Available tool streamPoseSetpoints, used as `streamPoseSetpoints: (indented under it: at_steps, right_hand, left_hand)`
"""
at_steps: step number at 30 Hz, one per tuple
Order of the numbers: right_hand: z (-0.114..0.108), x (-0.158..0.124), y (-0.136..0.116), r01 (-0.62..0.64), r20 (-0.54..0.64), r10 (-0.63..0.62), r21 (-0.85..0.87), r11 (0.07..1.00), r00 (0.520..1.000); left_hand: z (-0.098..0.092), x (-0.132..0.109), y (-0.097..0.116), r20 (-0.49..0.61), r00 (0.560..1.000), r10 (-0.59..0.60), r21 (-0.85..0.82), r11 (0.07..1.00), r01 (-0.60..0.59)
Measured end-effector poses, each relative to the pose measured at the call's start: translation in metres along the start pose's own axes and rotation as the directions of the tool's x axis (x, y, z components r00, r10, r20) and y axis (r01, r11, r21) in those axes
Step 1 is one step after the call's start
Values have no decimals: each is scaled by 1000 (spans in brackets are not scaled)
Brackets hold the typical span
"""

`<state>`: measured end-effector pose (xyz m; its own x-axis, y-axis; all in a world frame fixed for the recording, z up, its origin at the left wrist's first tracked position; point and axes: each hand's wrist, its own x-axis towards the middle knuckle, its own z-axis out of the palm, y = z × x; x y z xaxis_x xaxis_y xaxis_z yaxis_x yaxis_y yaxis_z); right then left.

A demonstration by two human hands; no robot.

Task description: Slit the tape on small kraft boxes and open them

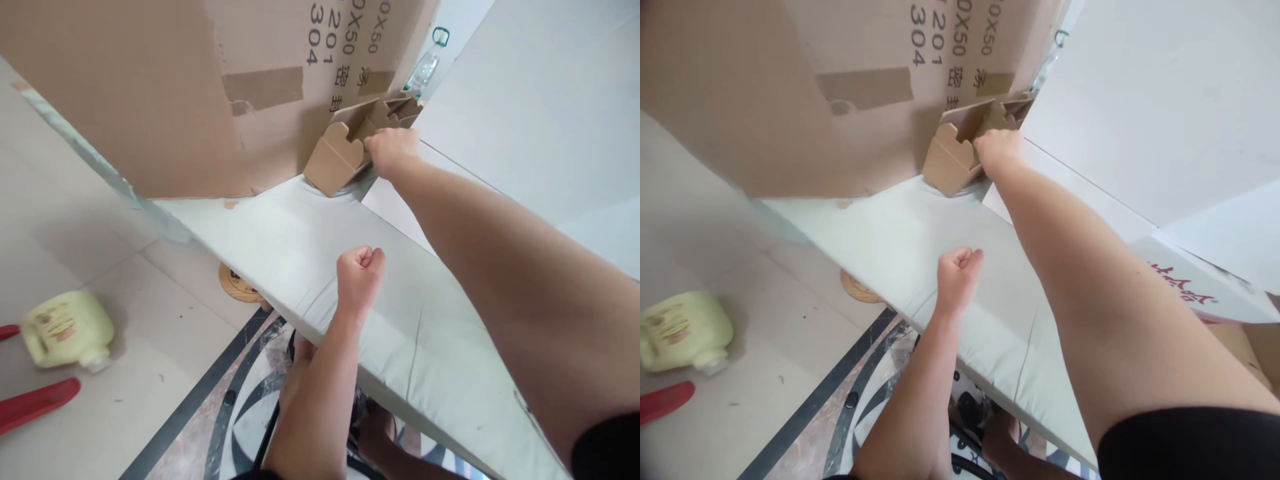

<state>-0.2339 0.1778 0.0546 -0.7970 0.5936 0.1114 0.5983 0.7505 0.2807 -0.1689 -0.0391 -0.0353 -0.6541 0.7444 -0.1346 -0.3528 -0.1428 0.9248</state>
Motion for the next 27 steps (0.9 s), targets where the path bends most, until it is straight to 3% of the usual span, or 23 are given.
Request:
streamPoseSetpoints:
  at_steps: [4,7,8,10,13,14,15,16,17,18,20,21,22,23,24,27]
  right_hand:
    - [7,-23,4,-101,-61,99,-36,994,993]
    - [7,-54,13,-55,-154,59,27,998,986]
    - [8,-68,17,-22,-185,32,55,998,982]
    - [11,-106,27,67,-274,-32,121,990,961]
    - [19,-186,49,238,-485,-129,168,957,865]
    - [22,-217,58,298,-534,-163,177,938,829]
    - [23,-249,67,339,-565,-181,187,922,805]
    - [24,-280,75,366,-587,-189,198,909,787]
    - [24,-311,83,365,-587,-174,223,904,790]
    - [23,-340,89,360,-585,-155,251,899,796]
    - [18,-391,96,286,-519,-94,303,909,849]
    - [16,-411,98,247,-498,-79,282,927,864]
    - [15,-429,98,217,-483,-64,269,938,873]
    - [13,-442,97,190,-469,-51,254,948,882]
    - [12,-453,96,169,-455,-44,237,957,889]
    - [12,-467,98,143,-430,-52,182,973,901]
  left_hand:
    - [-1,-2,-7,-65,988,139,34,990,-137]
    - [-7,0,-10,-229,906,357,94,934,-344]
    - [-9,0,-9,-296,851,435,122,900,-418]
    - [-14,-2,-2,-412,695,590,171,799,-577]
    - [-18,-12,14,-480,435,762,197,576,-793]
    - [-18,-15,19,-480,386,788,192,524,-830]
    - [-18,-17,23,-477,369,797,183,501,-846]
    - [-18,-18,25,-472,386,793,168,511,-843]
    - [-18,-18,24,-458,438,774,147,552,-821]
    - [-17,-16,21,-428,518,741,118,614,-781]
    - [-12,-11,11,-285,725,627,49,765,-642]
    - [-9,-8,5,-165,822,545,19,835,-550]
    - [-4,-7,0,-16,891,454,-1,891,-455]
    - [1,-7,-5,144,921,363,-9,931,-366]
    - [7,-8,-8,301,912,280,-5,956,-293]
    - [24,-17,-10,642,755,136,42,976,-212]
